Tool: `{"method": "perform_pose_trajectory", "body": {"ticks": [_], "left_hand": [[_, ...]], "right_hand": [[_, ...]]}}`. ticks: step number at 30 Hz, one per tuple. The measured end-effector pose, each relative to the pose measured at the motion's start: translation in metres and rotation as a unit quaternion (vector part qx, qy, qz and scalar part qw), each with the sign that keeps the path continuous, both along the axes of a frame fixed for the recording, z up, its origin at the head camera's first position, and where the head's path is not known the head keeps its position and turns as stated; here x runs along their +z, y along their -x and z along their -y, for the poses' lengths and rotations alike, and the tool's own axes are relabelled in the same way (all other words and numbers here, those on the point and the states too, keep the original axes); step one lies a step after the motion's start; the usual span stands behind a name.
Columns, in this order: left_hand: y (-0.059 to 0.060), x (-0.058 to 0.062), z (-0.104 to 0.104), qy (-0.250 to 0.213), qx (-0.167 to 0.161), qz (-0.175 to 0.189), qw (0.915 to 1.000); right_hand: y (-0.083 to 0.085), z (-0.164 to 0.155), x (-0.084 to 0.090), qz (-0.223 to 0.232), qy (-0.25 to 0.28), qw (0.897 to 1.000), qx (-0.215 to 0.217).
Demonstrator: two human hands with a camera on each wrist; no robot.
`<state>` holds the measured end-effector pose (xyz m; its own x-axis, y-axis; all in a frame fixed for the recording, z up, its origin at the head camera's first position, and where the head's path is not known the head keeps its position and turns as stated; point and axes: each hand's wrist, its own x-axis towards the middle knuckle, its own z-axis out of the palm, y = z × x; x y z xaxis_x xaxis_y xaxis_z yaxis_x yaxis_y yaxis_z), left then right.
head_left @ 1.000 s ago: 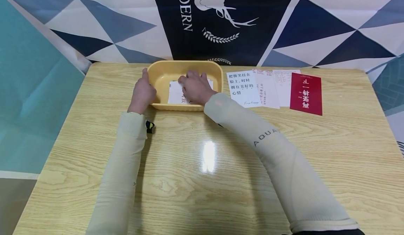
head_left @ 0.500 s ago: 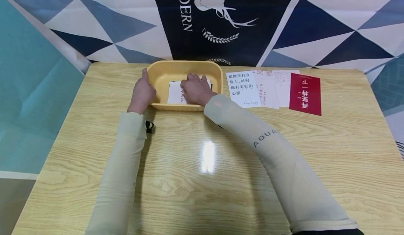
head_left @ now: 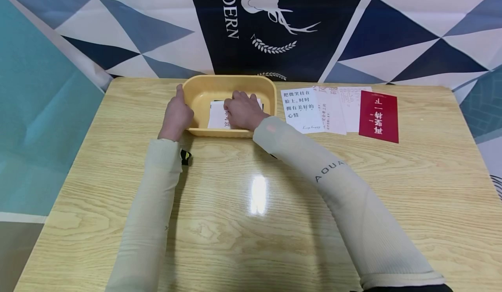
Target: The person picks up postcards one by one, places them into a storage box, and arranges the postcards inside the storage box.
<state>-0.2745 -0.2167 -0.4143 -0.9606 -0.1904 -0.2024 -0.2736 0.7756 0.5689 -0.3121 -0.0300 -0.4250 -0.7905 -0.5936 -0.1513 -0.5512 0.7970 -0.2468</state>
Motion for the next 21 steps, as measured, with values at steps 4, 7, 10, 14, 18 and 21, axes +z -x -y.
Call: {"method": "perform_pose_trajectory", "body": {"ticks": [4, 7, 10, 14, 18, 21], "left_hand": [[0.0, 0.0, 0.0, -0.002, 0.006, 0.007, 1.0], [0.0, 0.0, 0.0, -0.004, 0.007, 0.008, 0.9999], [0.001, 0.0, 0.0, -0.001, 0.003, 0.004, 1.0], [0.0, 0.001, -0.001, -0.001, 0.001, 0.001, 1.0], [-0.001, 0.003, -0.002, -0.003, 0.003, 0.004, 1.0], [-0.002, 0.003, -0.001, -0.006, 0.003, 0.009, 0.9999]], "right_hand": [[0.0, -0.001, 0.002, 0.002, 0.01, 1.0, -0.003], [-0.001, -0.003, 0.006, 0.006, 0.017, 1.0, -0.008], [-0.001, -0.008, 0.012, 0.009, 0.023, 1.0, -0.017], [0.001, -0.015, 0.022, 0.004, 0.03, 0.999, -0.036], [0.003, -0.024, 0.031, -0.012, 0.033, 0.998, -0.048], [0.005, -0.031, 0.035, -0.028, 0.035, 0.998, -0.05]]}}
